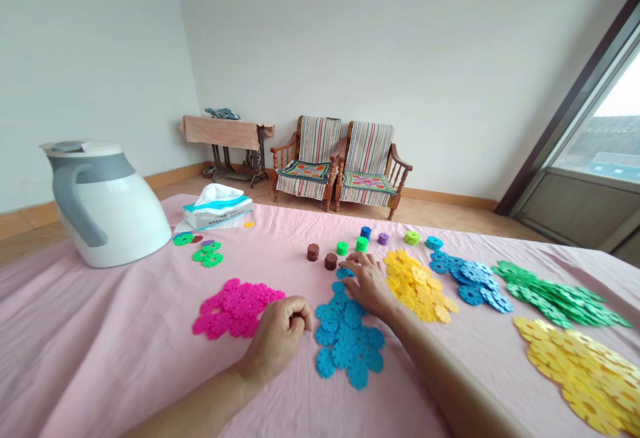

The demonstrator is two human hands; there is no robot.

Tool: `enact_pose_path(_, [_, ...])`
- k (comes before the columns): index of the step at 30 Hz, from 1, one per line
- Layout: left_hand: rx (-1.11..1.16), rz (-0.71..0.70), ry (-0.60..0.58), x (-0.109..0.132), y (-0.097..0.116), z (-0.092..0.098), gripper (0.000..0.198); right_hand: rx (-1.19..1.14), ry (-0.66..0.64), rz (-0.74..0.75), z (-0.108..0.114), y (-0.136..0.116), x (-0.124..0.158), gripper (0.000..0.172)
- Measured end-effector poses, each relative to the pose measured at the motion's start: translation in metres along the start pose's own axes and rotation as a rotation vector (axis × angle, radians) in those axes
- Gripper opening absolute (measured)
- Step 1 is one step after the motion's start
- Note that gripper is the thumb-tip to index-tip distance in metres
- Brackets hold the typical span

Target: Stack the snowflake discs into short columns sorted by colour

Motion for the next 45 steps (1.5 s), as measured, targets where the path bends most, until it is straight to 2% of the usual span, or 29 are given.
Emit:
enact_pose_path(4, [0.01, 0.003, -0.005, 0.0, 0.0, 0.0, 0.025, 0.0, 0.024, 0.044, 0.008, -0.004, 0.003, 0.023])
enact_pose_path(8, [0.017, 0.011, -0.015, 0.0, 0.001, 0.0, 0.025, -0.05, 0.125, 0.09, 0.012, -0.003, 0.004, 0.019])
enact_pose_path(11, [0.021, 0.017, -0.017, 0.0, 0.001, -0.001, 0.025, -0.164, 0.283, -0.011, 0.014, 0.016, 0.004, 0.018])
enact_pose_path(13, [0.03, 0.014, -0.02, 0.0, 0.001, -0.001, 0.025, -0.248, 0.343, -0.114, 0.01, 0.033, 0.003, 0.017])
enact_pose_path(19, [0.034, 0.013, -0.025, 0.0, -0.001, -0.002, 0.026, -0.331, 0.227, -0.232, -0.013, 0.049, -0.001, 0.018])
enact_pose_path(26, [0.047, 0.008, -0.039, 0.001, -0.001, -0.003, 0.026, -0.364, 0.159, -0.255, -0.019, 0.046, -0.001, 0.016])
enact_pose_path(30, [0.039, 0.015, -0.039, 0.0, -0.002, -0.003, 0.026, -0.362, 0.171, -0.259, -0.016, 0.047, 0.0, 0.015])
enact_pose_path(34, [0.029, 0.019, -0.034, 0.0, -0.001, -0.002, 0.025, -0.385, 0.246, -0.271, 0.004, 0.046, 0.002, 0.02])
enact_pose_path(36, [0.024, 0.022, -0.036, 0.0, -0.001, -0.002, 0.025, -0.394, 0.231, -0.259, 0.01, 0.04, 0.002, 0.017])
enact_pose_path(40, [0.008, 0.028, -0.038, 0.0, -0.001, -0.002, 0.025, -0.365, 0.045, -0.158, 0.007, 0.009, 0.002, 0.012])
enact_pose_path(45, [-0.014, 0.03, -0.044, 0.0, -0.002, -0.002, 0.025, -0.216, 0.009, -0.059, 0.012, -0.021, 0.009, 0.019])
Point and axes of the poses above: each hand's wrist, its own x-axis away from the middle knuckle, its own z-axis out of the back of the hand, y = z × x, the point moved 9 cm from there along -x, towards the middle knuckle, and after that the axes turned 14 degrees about x, right-handed, at the moved point
